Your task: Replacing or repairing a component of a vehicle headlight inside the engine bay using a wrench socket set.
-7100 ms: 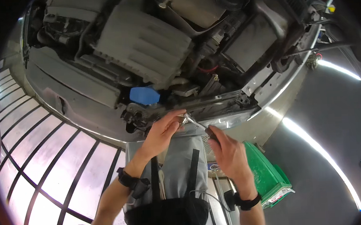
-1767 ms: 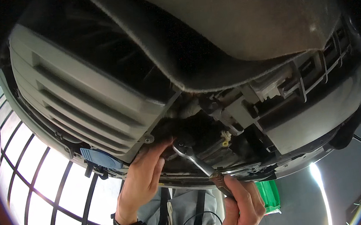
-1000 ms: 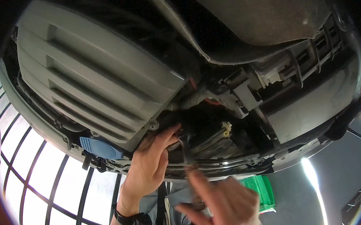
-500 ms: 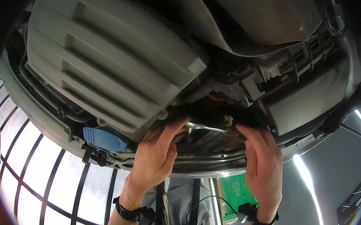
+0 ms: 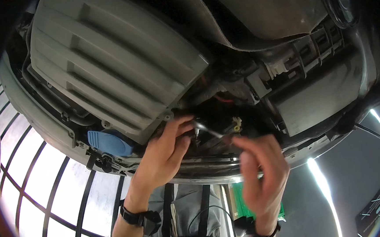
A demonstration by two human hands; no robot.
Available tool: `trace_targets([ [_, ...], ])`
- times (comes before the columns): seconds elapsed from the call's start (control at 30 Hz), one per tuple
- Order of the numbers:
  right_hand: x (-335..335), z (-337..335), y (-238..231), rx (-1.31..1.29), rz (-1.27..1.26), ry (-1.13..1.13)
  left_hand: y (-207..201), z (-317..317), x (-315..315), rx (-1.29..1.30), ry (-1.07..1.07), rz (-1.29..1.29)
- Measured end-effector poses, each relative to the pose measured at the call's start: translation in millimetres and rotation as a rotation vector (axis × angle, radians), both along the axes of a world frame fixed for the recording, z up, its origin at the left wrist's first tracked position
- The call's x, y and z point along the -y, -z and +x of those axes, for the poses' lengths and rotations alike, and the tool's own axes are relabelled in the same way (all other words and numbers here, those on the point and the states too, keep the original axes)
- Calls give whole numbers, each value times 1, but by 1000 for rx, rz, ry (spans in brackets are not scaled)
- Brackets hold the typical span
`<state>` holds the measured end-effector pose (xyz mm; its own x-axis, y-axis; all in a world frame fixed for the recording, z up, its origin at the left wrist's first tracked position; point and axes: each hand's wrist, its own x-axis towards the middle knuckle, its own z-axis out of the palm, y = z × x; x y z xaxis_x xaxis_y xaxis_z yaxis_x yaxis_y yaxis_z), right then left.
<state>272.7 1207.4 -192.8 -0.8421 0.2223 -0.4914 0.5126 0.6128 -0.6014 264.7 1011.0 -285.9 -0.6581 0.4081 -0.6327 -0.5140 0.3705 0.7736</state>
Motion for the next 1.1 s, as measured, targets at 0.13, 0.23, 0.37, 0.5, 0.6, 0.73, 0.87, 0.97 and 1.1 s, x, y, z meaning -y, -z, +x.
trace_targets([
  [0.13, -28, 13, 26, 31, -47, -23, -3, -20, -3, 152, 147, -69],
  [0.23, -38, 18, 29, 175, -79, 27, 10, -10, -2, 190, 30, -5],
  [0.37, -29, 13, 26, 101, -27, -79, 13, -7, -1, 282, -113, 40],
  [0.5, 10, -6, -7, -50, -52, -244, 13, -6, -6, 247, -102, 42],
  [0.6, 62, -3, -4, -77, -68, -282, 12, -6, 2, 333, -171, 92],
  [0.73, 26, 19, 6, -149, 180, -6, 13, -5, -2, 287, -182, 51],
  [0.87, 3, 27, 22, 83, 104, 380, 6, -10, -4, 200, -96, 20],
  [0.97, 23, 20, 8, -88, 108, 156, 7, -5, -9, 211, -209, 72],
  [1.1, 81, 19, 10, -269, -11, -181, 15, 0, 1, 205, -164, 58],
])
